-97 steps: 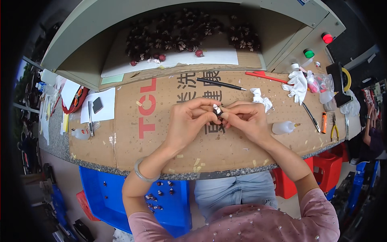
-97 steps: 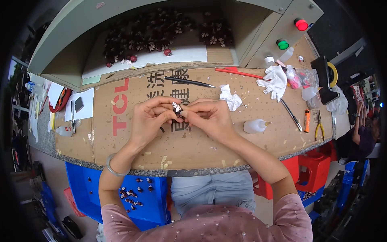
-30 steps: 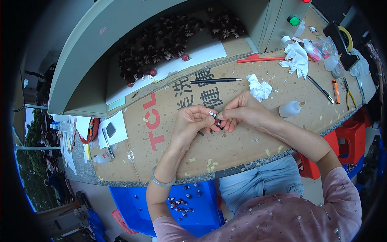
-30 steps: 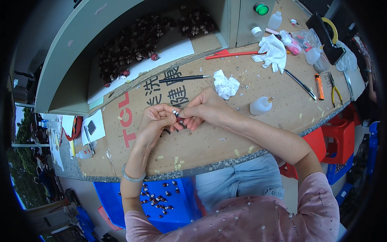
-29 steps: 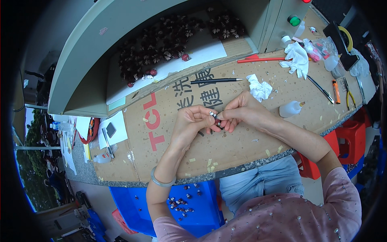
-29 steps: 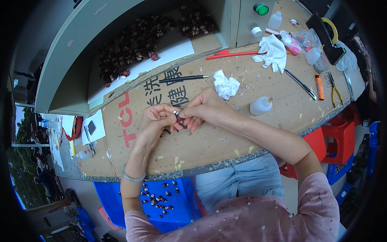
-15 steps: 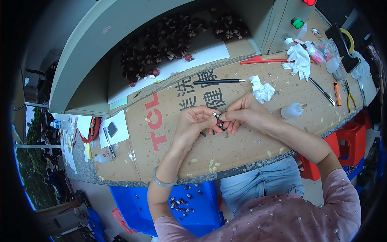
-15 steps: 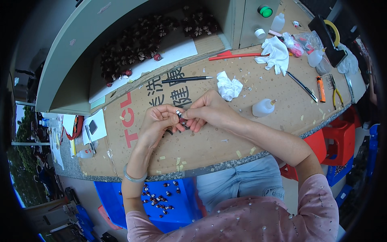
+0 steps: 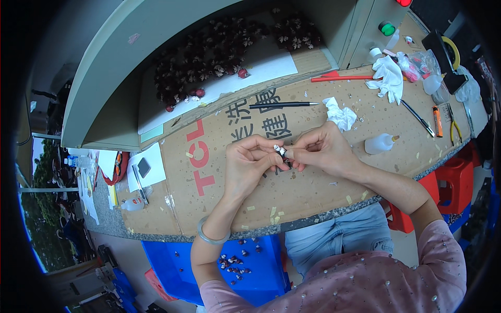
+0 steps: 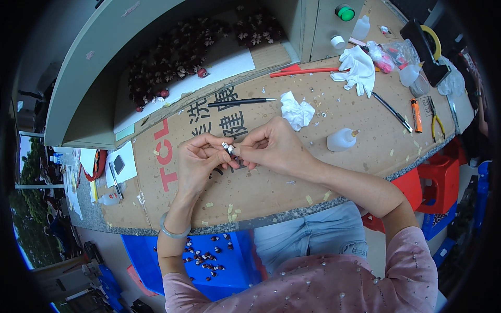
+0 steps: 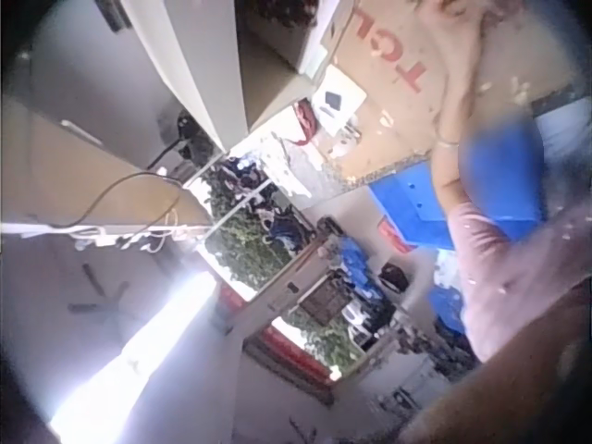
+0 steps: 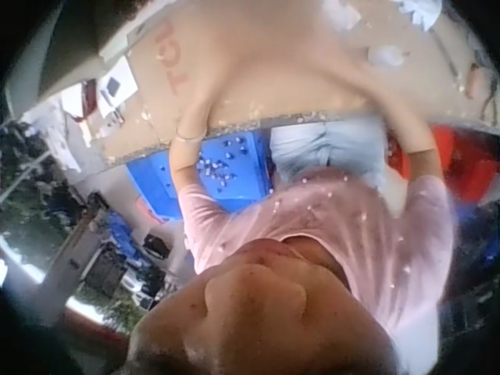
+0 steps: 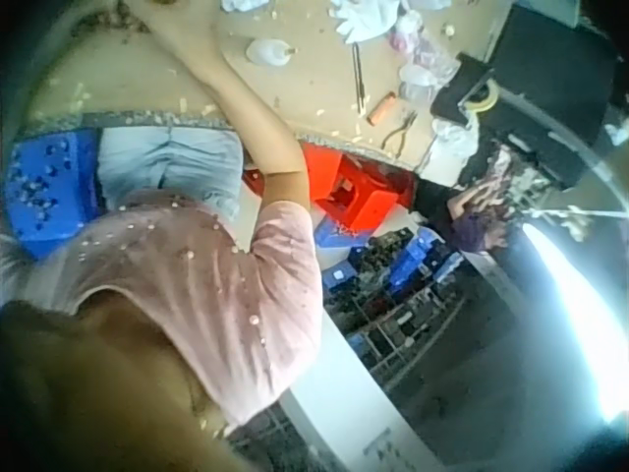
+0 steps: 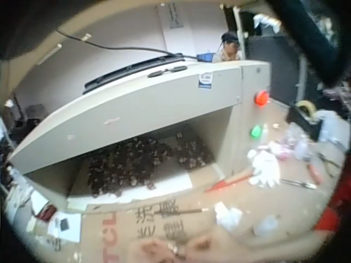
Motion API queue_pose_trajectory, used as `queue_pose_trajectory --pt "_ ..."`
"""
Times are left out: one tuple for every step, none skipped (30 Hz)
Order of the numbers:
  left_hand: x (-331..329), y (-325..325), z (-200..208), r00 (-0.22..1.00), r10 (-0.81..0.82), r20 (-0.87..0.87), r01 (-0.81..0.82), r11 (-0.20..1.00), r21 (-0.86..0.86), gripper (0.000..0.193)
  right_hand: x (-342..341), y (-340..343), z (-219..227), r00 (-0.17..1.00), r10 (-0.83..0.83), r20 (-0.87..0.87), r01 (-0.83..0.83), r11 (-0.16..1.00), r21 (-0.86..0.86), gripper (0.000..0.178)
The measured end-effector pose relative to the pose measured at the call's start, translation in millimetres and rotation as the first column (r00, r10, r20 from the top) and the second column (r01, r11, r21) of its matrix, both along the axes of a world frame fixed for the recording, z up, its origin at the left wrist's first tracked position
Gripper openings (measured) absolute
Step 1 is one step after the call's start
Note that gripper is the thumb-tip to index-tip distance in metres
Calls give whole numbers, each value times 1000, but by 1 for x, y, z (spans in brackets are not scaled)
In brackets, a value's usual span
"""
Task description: The person retrieves figurine parts from a machine, applies glue to the components using a squeeze bottle, and connects the figurine pieces together by hand.
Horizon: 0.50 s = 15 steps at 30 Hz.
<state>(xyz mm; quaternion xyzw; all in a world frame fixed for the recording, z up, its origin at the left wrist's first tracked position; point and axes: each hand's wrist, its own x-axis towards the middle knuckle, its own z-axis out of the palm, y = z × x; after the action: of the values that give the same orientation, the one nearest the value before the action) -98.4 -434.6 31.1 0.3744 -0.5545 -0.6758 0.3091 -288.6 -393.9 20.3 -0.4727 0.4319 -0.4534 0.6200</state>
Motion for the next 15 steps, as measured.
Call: queue_pose_trajectory --pt "1 1 0 1000 7 12 -6 1000 -15 17 1 0 -2 1000 -3 23 3 1000 -8 13" --pt "1 1 0 1000 11 22 -10 999 -31 17 1 0 -2 999 -8 43 9 1000 -16 14" --pt "1 0 0 1000 9 22 -8 1000 -30 17 0 0 -1 999 -10 44 11 1000 -14 14" --pt "1 0 0 1000 0 22 0 1000 -14 17 0 0 1 1000 4 22 -4 1000 2 14" --pt "0 0 0 1000 -10 22 10 1000 0 17 -2 -1 3 1000 16 -1 -16 1000 18 15" --pt "-1 -1 0 1000 -13 22 13 1000 0 17 -3 -2 4 1000 13 -1 -13 1000 18 15" --pt "-2 -2 1 999 -30 23 30 999 27 17 -6 -4 4 999 33 0 -33 997 70 16" --pt "-2 -2 1 999 -45 26 43 997 56 17 -7 -6 4 998 55 4 -56 991 123 16" --pt "-2 -3 0 999 -45 26 44 997 57 17 -8 -7 4 998 55 4 -55 991 123 16" --pt "-1 -3 -2 998 -62 18 60 996 71 18 -8 -8 4 998 66 -1 -65 987 148 16" --pt "0 -4 -3 997 -77 10 76 993 85 18 -8 -8 5 997 77 -6 -75 982 172 16" --pt "0 -4 -3 997 -77 10 76 994 85 18 -8 -9 6 997 78 -6 -76 982 172 16" --pt "0 -4 -3 997 -76 8 75 993 88 18 -8 -9 8 997 76 -6 -74 980 186 17" --pt "-1 -4 -3 997 -75 5 74 993 91 19 -8 -9 9 997 74 -8 -71 977 200 17" --pt "0 -4 -3 997 -74 4 73 993 91 19 -8 -9 9 997 75 -9 -72 977 199 17"
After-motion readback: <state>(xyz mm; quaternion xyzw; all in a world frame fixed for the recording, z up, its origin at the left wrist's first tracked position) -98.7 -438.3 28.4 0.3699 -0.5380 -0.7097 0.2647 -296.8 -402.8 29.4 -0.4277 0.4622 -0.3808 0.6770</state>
